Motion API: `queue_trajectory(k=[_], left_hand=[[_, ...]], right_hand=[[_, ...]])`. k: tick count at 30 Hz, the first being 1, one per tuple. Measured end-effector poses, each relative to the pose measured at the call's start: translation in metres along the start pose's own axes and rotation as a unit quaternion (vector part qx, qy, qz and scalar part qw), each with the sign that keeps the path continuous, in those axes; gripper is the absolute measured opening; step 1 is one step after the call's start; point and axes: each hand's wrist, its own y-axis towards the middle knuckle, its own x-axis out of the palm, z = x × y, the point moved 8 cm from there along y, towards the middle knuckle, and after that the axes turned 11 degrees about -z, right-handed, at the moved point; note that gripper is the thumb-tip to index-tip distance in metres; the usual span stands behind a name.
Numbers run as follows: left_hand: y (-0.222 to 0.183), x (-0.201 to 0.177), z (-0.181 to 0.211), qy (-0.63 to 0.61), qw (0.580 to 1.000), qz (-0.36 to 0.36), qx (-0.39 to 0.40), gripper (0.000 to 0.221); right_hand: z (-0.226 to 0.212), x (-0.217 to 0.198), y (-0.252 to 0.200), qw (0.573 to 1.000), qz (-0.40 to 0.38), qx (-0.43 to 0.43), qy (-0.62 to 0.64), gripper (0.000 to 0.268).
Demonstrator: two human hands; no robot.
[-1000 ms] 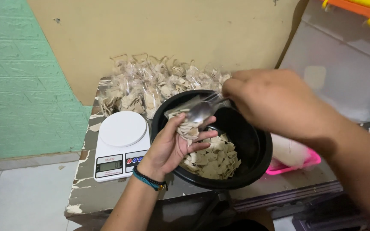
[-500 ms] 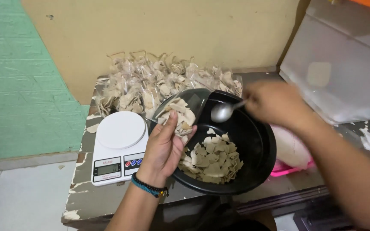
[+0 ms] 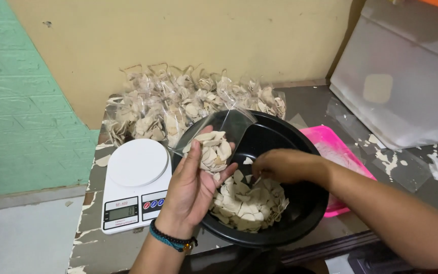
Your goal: The person fills small plastic bags with snack pieces from a bowl using a spoon and then weighs each bag on a digital scale.
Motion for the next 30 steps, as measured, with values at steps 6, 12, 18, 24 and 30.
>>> queue_trajectory(k=[6, 12, 18, 24, 30], left_hand=[[-0.003, 0.003, 0.003, -0.002, 0.998, 0.062, -0.008, 0.059], [-0.002, 0.004, 0.005, -0.021, 0.996, 0.09, 0.004, 0.059], [0.002, -0.011, -0.003, -0.014, 0.994, 0.107, -0.006, 0.059], [0.0, 0.003, 0.005, 0.011, 0.998, 0.062, 0.007, 0.066], [-0.002, 0.013, 0.009, 0.018, 0.993, 0.117, -0.023, 0.065]], right_hand=[[-0.018, 0.01, 0.001, 0.987, -0.089, -0.038, 0.128, 0.019], [-0.023, -0.006, -0.018, 0.972, -0.124, -0.02, 0.199, 0.022], [-0.009, -0.036, -0.038, 0.976, -0.098, 0.015, 0.194, 0.019], [0.028, -0.055, -0.068, 0.974, -0.065, 0.067, 0.206, 0.019], [0.058, -0.114, -0.113, 0.965, -0.033, 0.216, 0.144, 0.026]])
